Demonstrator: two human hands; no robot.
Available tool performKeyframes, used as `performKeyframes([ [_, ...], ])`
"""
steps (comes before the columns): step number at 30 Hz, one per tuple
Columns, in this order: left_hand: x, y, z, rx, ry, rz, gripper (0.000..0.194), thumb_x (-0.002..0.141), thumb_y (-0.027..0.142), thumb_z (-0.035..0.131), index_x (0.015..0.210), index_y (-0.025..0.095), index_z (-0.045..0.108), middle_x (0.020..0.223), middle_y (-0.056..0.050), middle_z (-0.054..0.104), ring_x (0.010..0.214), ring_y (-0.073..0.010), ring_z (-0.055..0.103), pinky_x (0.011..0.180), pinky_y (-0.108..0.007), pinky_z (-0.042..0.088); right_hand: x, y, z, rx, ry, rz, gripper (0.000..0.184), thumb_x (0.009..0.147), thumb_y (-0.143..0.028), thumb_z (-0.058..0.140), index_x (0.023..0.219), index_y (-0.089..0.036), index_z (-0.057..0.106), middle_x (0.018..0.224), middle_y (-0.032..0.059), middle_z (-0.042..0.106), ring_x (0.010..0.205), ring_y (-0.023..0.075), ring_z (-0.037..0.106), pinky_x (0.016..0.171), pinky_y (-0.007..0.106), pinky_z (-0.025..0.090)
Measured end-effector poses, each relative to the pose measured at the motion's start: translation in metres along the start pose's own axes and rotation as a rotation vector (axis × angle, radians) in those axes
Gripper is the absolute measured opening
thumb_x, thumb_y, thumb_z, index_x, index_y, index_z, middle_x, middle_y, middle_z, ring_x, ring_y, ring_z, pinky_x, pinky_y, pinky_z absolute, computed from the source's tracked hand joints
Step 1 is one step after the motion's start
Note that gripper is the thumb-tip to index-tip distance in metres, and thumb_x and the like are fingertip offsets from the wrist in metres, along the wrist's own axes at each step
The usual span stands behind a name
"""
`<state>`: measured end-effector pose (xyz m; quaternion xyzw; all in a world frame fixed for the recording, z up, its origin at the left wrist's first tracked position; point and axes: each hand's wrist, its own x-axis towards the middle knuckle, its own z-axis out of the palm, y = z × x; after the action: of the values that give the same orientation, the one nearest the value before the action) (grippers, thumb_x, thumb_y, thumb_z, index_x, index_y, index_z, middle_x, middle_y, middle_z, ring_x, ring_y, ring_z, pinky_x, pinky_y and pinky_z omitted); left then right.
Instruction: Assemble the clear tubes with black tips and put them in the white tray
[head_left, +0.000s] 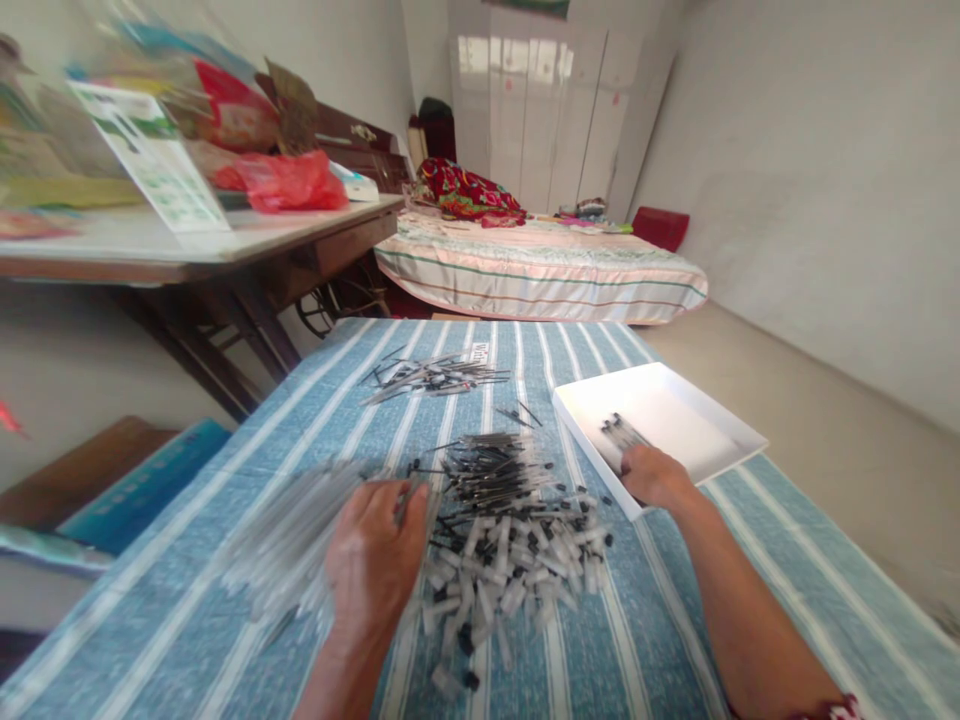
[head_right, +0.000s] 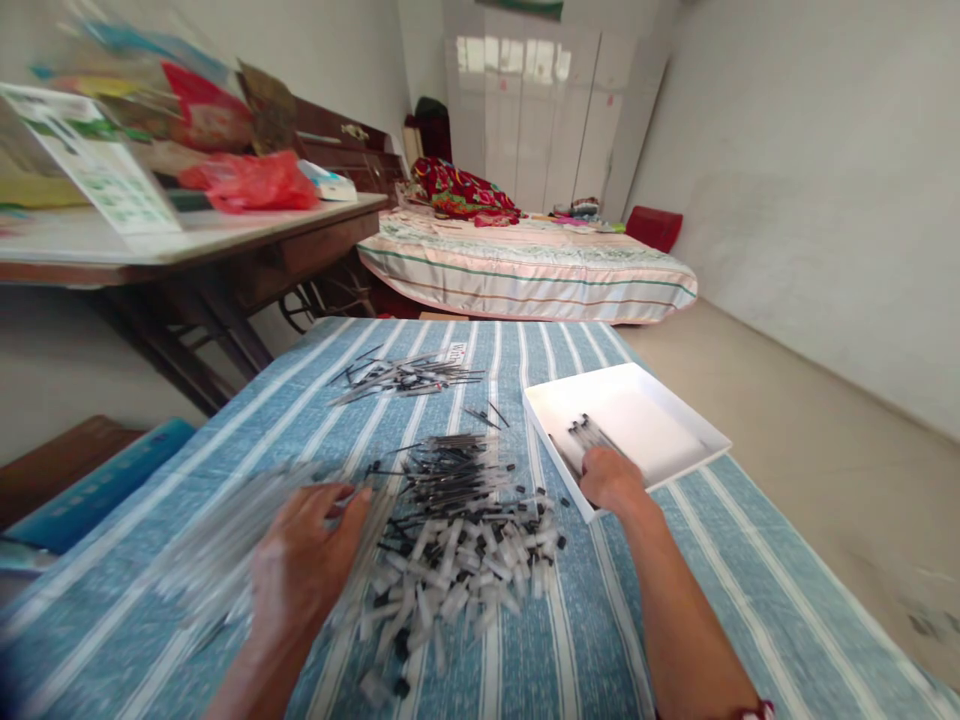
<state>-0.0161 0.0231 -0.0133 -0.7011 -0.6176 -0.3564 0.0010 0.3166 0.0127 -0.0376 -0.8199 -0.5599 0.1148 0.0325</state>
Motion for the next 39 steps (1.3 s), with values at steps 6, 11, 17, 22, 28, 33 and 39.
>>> performKeyframes([
  [6, -0.015, 0.022, 0.012, -0.41, -0.183, -0.025, 0.016, 0.076, 0.032, 0.054, 0.075, 0.019, 0.063, 0.073, -0.004, 0.062, 0.069, -0.0174, 0.058, 0.07, -0.028, 0.043, -0.026, -0.01, -0.015, 0.198, 0.162, 0.007, 0.017, 0.073, -0.024, 0.047, 0.076, -0.018, 0.062, 0.071, 0.0047, 0.064, 0.068, 0.0188, 0.059, 0.056, 0.026, 0.04],
  [11, -0.03, 0.047, 0.013, -0.995, -0.423, -0.42, 0.026, 0.079, 0.036, 0.053, 0.088, 0.015, 0.065, 0.078, -0.007, 0.067, 0.072, -0.0193, 0.061, 0.059, -0.027, 0.046, -0.082, -0.072, -0.002, 0.938, -0.031, -0.312, 0.011, 0.07, -0.026, 0.054, 0.063, -0.018, 0.053, 0.051, -0.0051, 0.045, 0.048, 0.0097, 0.042, 0.046, 0.02, 0.033],
  [17, -0.033, 0.054, 0.015, -1.597, -0.43, -0.801, 0.021, 0.074, 0.03, 0.063, 0.082, 0.011, 0.063, 0.076, -0.008, 0.068, 0.067, -0.0158, 0.063, 0.065, -0.027, 0.049, -0.115, -0.123, 0.03, 1.229, -0.266, -0.35, 0.014, 0.07, -0.023, 0.056, 0.06, -0.017, 0.048, 0.049, -0.0072, 0.043, 0.043, 0.006, 0.039, 0.043, 0.017, 0.031],
  [22, -0.027, 0.048, 0.011, -1.711, -0.374, -0.867, 0.017, 0.074, 0.026, 0.063, 0.083, 0.013, 0.059, 0.068, -0.004, 0.065, 0.054, -0.0119, 0.058, 0.053, -0.025, 0.05, -0.121, -0.129, 0.044, 1.296, -0.606, -0.257, 0.042, 0.077, -0.056, 0.049, 0.063, -0.016, 0.048, 0.044, -0.0028, 0.055, 0.03, 0.0057, 0.042, 0.031, 0.015, 0.027],
  [28, -0.022, 0.046, 0.007, -1.826, -0.357, -0.901, 0.016, 0.074, 0.026, 0.063, 0.08, 0.013, 0.055, 0.061, 0.003, 0.051, 0.042, -0.0041, 0.042, 0.036, -0.014, 0.038, -0.136, -0.149, 0.055, 1.383, -0.666, -0.207, 0.048, 0.077, -0.065, 0.042, 0.067, -0.018, 0.044, 0.037, -0.0044, 0.052, 0.023, 0.0055, 0.038, 0.026, 0.014, 0.022],
  [33, -0.015, 0.044, -0.001, -1.811, -0.326, -0.944, 0.016, 0.075, 0.024, 0.062, 0.076, 0.012, 0.052, 0.058, 0.004, 0.045, 0.038, -0.0005, 0.032, 0.031, -0.009, 0.024, -0.142, -0.163, 0.053, 1.229, -0.493, -0.357, 0.046, 0.084, -0.06, 0.033, 0.065, -0.019, 0.042, 0.035, -0.0076, 0.044, 0.025, 0.0048, 0.035, 0.029, 0.014, 0.024],
  [39, -0.007, 0.05, -0.014, -1.722, -0.197, -0.892, 0.01, 0.079, 0.021, 0.055, 0.077, 0.012, 0.053, 0.057, 0.004, 0.045, 0.035, -0.0003, 0.031, 0.029, -0.009, 0.022, -0.148, -0.167, 0.041, 1.212, -0.409, -0.415, 0.043, 0.087, -0.055, 0.03, 0.066, -0.02, 0.042, 0.038, -0.0082, 0.04, 0.029, 0.0051, 0.032, 0.033, 0.016, 0.026],
])
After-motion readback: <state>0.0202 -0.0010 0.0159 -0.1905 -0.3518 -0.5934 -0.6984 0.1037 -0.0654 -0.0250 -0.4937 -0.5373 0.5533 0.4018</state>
